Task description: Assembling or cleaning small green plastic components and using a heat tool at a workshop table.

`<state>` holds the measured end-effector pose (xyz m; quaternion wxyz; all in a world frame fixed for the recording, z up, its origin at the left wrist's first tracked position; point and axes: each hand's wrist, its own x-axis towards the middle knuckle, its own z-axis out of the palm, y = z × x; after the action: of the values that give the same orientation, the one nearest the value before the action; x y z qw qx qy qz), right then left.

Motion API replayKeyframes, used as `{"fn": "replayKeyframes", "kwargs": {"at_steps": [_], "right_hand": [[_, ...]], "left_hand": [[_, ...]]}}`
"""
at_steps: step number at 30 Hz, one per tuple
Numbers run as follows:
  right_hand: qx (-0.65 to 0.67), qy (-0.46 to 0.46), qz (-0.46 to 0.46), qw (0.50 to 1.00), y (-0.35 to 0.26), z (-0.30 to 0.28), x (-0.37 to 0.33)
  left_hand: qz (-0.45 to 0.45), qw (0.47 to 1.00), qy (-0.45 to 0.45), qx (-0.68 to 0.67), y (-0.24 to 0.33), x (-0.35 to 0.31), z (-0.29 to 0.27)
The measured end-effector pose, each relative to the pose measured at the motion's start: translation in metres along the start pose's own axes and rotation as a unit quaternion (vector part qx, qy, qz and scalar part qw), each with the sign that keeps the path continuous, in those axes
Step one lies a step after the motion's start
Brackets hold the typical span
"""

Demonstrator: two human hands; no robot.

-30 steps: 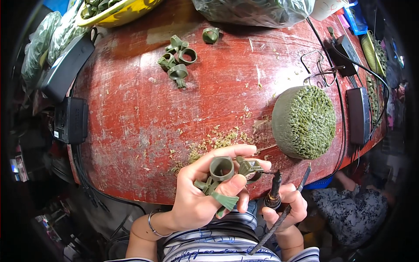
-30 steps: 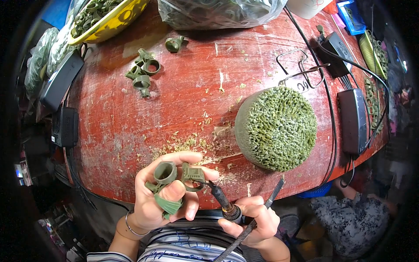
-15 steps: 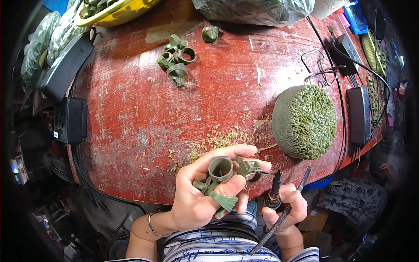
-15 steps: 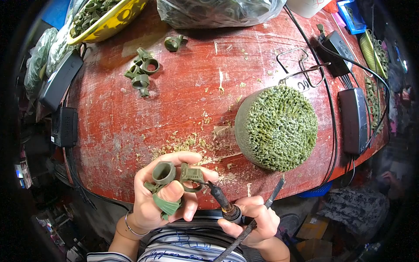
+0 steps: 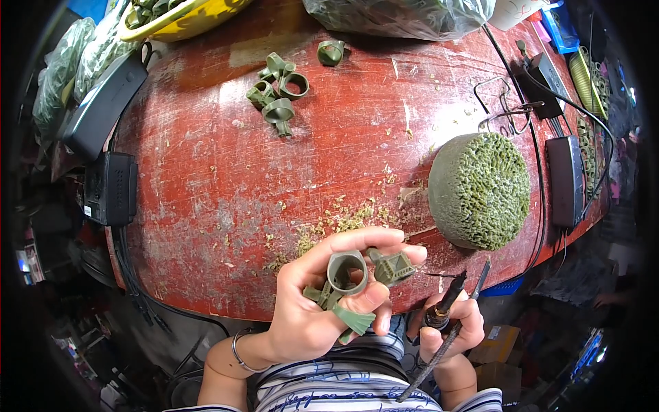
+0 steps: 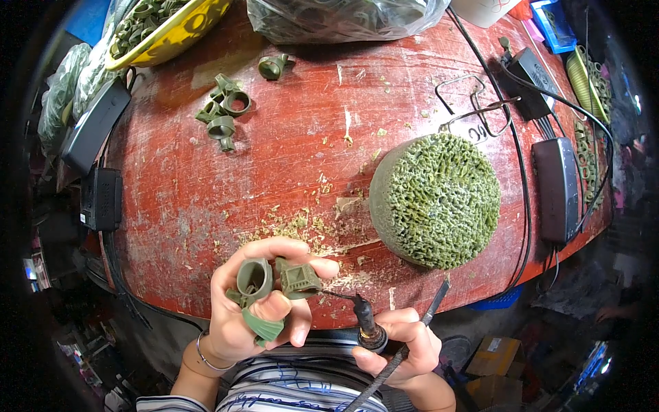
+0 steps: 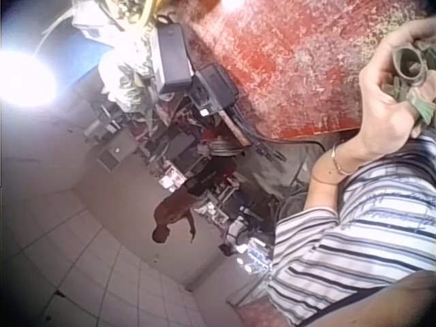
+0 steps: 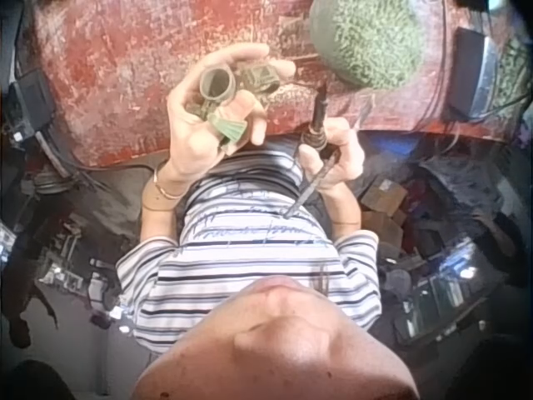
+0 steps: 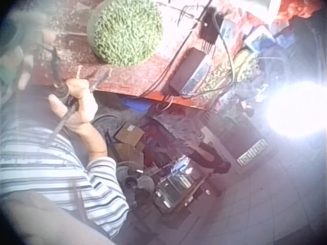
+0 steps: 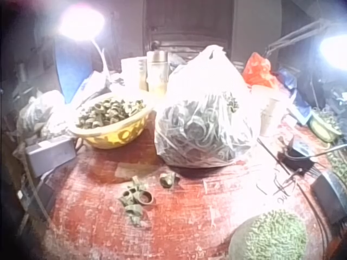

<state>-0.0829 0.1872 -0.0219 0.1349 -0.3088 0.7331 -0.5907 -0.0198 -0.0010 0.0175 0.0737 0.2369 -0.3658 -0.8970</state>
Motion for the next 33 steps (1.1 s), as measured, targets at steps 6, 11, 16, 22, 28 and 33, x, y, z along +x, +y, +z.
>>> {"fn": "replayKeyframes", "kwargs": {"at_steps": [6, 11, 16, 22, 28, 33], "right_hand": [[0.003, -0.012, -0.011, 1.000, 0.002, -0.001, 0.003], [-0.033, -0.017, -0.056, 0.998, 0.004, 0.000, 0.005], [-0.051, -0.021, -0.061, 0.997, 0.002, 0.000, 0.006], [-0.050, -0.031, -0.062, 0.996, 0.002, -0.001, 0.010], [-0.076, 0.032, -0.049, 0.995, -0.011, -0.022, 0.021], [-0.273, 0.173, 0.025, 0.946, -0.034, -0.055, 0.096]], "left_hand": [[0.025, 0.999, -0.016, 0.019, -0.002, 0.001, -0.002], [0.042, 0.999, -0.030, 0.018, -0.006, 0.000, -0.006], [0.046, 0.998, -0.038, 0.015, -0.007, -0.001, -0.007], [0.046, 0.998, -0.036, 0.011, -0.006, 0.001, -0.006], [0.068, 0.997, -0.032, 0.022, -0.004, 0.005, 0.001], [0.130, 0.970, 0.060, 0.199, 0.003, -0.001, -0.001]]}}
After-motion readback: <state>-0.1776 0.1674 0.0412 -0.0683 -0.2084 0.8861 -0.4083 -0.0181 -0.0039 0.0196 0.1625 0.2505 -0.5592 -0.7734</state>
